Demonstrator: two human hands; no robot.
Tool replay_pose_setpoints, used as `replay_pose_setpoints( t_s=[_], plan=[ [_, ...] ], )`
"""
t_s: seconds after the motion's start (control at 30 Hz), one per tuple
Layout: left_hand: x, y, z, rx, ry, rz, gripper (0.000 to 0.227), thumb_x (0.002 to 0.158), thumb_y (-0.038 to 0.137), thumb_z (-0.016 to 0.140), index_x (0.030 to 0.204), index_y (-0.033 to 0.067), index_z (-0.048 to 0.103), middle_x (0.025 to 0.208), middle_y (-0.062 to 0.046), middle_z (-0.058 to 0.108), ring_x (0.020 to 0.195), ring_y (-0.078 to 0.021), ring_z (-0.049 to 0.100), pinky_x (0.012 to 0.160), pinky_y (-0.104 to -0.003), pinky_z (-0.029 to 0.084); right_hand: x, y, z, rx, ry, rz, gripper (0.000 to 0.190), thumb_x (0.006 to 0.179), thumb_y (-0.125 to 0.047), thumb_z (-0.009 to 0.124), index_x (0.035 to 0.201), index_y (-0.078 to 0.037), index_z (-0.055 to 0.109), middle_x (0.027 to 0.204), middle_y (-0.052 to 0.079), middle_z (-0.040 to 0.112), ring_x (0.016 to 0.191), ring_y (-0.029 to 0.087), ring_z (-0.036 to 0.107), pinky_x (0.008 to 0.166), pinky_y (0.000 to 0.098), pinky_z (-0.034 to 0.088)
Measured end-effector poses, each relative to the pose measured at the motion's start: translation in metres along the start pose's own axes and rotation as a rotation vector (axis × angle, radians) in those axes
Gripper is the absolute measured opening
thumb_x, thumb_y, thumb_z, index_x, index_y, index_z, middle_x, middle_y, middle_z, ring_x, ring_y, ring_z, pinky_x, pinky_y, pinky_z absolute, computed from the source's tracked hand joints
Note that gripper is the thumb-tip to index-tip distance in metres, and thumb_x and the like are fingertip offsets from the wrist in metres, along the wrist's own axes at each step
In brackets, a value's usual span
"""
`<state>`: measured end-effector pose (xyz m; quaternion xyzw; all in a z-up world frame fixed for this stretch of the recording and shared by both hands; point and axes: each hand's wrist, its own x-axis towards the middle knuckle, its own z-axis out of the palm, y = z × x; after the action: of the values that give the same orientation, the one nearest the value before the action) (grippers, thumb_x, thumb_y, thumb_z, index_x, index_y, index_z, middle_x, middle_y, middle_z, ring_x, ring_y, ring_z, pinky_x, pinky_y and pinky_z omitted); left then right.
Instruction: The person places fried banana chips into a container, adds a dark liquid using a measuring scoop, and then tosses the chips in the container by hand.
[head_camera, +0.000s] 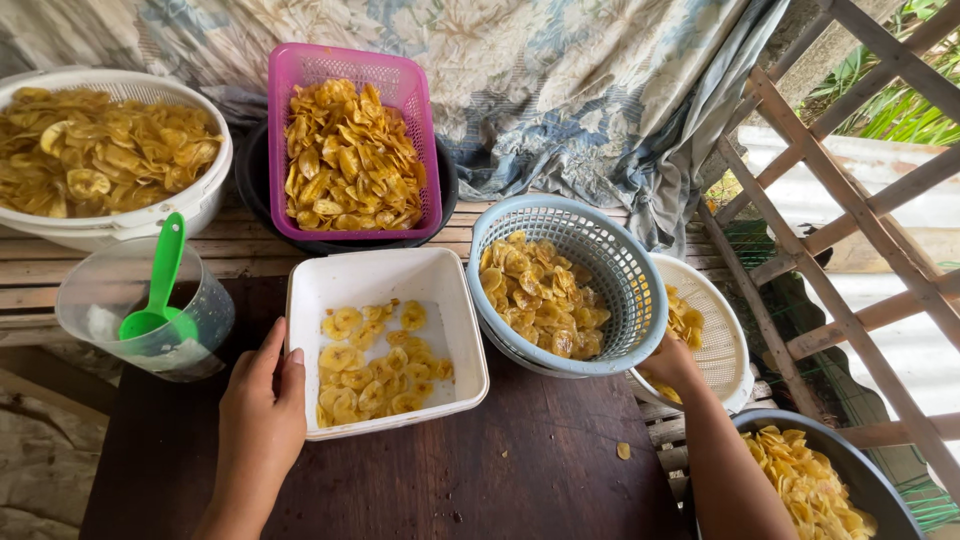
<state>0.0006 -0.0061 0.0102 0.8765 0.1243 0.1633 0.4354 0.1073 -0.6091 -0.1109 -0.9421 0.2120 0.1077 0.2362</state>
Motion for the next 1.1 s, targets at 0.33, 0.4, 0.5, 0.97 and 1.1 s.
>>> replay_pose_setpoints(
  t_s=[0.33,0.4,0.5,0.97,1.1],
  plan=[
    [0.001,0.000,0.000,0.005,0.001,0.024,0.043,0.100,0.020,0.060,0.142,0.0095,0.061,0.091,-0.015,0.063,0.078,-0.0296,0.063,0.072,-0.041,0.053,0.005,0.031,-0.028,0.959,0.011,0.274,0.079,0.074,-0.014,0.082,0.146,-0.020,0.050,0.121,0.011,0.068,0.106,0.029,0.069,0.085,0.0509,0.059],
    [0.000,0.001,0.000,0.016,0.004,0.023,0.044,0.100,0.020,0.060,0.142,0.0096,0.061,0.092,-0.016,0.063,0.078,-0.0297,0.064,0.072,-0.041,0.053,0.003,0.036,-0.036,1.056,0.006,0.237,0.069,0.075,-0.015,0.081,0.139,-0.018,0.055,0.120,0.009,0.066,0.108,0.027,0.066,0.084,0.0497,0.058],
    [0.002,0.003,-0.001,0.012,-0.001,0.016,0.044,0.100,0.020,0.060,0.143,0.0095,0.060,0.093,-0.015,0.063,0.079,-0.0294,0.064,0.072,-0.041,0.053,0.005,0.038,-0.050,1.111,0.029,0.246,0.062,0.076,-0.018,0.082,0.132,-0.021,0.057,0.122,0.006,0.064,0.112,0.025,0.062,0.082,0.0469,0.057],
    [0.001,-0.002,0.004,-0.026,0.042,0.070,0.044,0.099,0.020,0.061,0.141,0.0067,0.061,0.091,-0.016,0.061,0.077,-0.0316,0.063,0.071,-0.043,0.052,-0.047,-0.066,-0.186,1.087,0.106,-0.149,0.067,0.083,-0.026,0.078,0.145,-0.021,0.051,0.132,0.009,0.063,0.114,0.027,0.065,0.082,0.0432,0.060],
    [0.002,0.003,0.005,-0.014,0.031,0.027,0.044,0.099,0.021,0.061,0.141,0.0075,0.061,0.093,-0.017,0.061,0.079,-0.0329,0.063,0.072,-0.044,0.053,-0.115,-0.185,-0.197,1.196,-0.190,-0.593,0.063,0.092,-0.016,0.075,0.150,-0.009,0.052,0.130,0.013,0.062,0.109,0.026,0.064,0.081,0.0390,0.054]
  ],
)
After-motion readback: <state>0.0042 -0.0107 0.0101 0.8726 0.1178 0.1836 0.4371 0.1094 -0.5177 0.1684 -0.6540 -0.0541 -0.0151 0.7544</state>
